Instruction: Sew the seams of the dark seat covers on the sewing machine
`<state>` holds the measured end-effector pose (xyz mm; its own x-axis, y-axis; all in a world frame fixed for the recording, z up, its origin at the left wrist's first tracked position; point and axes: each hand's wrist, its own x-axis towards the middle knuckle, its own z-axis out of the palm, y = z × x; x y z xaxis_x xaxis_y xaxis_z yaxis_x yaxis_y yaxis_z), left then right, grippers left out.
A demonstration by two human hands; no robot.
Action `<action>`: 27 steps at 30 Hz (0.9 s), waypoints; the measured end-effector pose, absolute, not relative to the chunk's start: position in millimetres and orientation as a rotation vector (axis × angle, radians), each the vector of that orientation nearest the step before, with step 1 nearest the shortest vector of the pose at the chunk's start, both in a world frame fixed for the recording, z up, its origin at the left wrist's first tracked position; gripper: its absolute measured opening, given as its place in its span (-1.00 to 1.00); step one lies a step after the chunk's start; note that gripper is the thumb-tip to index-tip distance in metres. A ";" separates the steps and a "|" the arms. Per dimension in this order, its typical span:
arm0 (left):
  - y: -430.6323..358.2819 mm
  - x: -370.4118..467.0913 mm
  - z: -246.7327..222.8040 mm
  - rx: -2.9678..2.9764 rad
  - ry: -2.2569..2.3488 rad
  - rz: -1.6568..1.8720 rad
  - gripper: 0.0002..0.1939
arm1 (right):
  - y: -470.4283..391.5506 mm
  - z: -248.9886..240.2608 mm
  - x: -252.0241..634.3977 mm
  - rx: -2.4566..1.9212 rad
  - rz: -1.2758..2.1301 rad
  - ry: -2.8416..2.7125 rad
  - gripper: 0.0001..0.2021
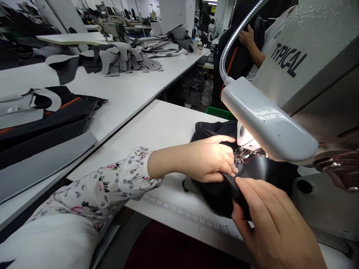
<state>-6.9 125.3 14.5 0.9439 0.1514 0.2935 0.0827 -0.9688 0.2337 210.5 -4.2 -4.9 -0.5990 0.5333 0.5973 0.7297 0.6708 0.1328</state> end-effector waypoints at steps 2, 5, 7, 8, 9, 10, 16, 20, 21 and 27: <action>129.1 -7.5 15.3 2.875 0.166 0.461 -0.73 | -1.7 -3.9 210.6 -0.965 -0.511 -2.376 -0.66; 132.8 -7.9 15.7 2.869 0.157 0.478 -0.74 | 2.3 -4.8 212.1 -0.959 -0.531 -2.389 -0.71; 133.4 -7.6 14.6 2.879 0.144 0.506 -0.73 | 5.0 -5.8 213.6 -0.966 -0.535 -2.393 -0.73; 133.0 -7.2 13.4 2.890 0.135 0.527 -0.72 | 6.3 -6.1 214.6 -0.975 -0.531 -2.393 -0.74; 132.1 -6.5 11.9 2.906 0.127 0.553 -0.72 | 7.6 -6.2 215.7 -0.993 -0.528 -2.398 -0.73; 130.5 -5.7 9.9 2.929 0.121 0.581 -0.72 | 8.9 -6.2 217.1 -1.016 -0.523 -2.402 -0.73; 114.4 0.1 -5.1 3.087 0.180 0.856 -0.70 | 16.1 -5.4 227.5 -1.074 -0.453 -2.460 -0.72; 107.2 3.7 -11.5 3.171 0.236 0.967 -0.67 | 21.6 -4.9 234.3 -1.067 -0.415 -2.488 -0.73; 105.6 5.0 -12.7 3.184 0.262 0.991 -0.69 | 23.2 -4.9 236.3 -1.069 -0.400 -2.494 -0.74; 87.1 15.6 -21.1 3.163 0.525 1.085 -0.72 | 34.0 -9.5 249.6 -1.057 -0.334 -2.523 -0.74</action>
<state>15.6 87.1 -21.1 0.7499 0.2085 0.6278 0.3631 -0.9230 -0.1273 249.6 34.0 -9.5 -0.6431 0.6311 0.4338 0.7222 0.6882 0.0694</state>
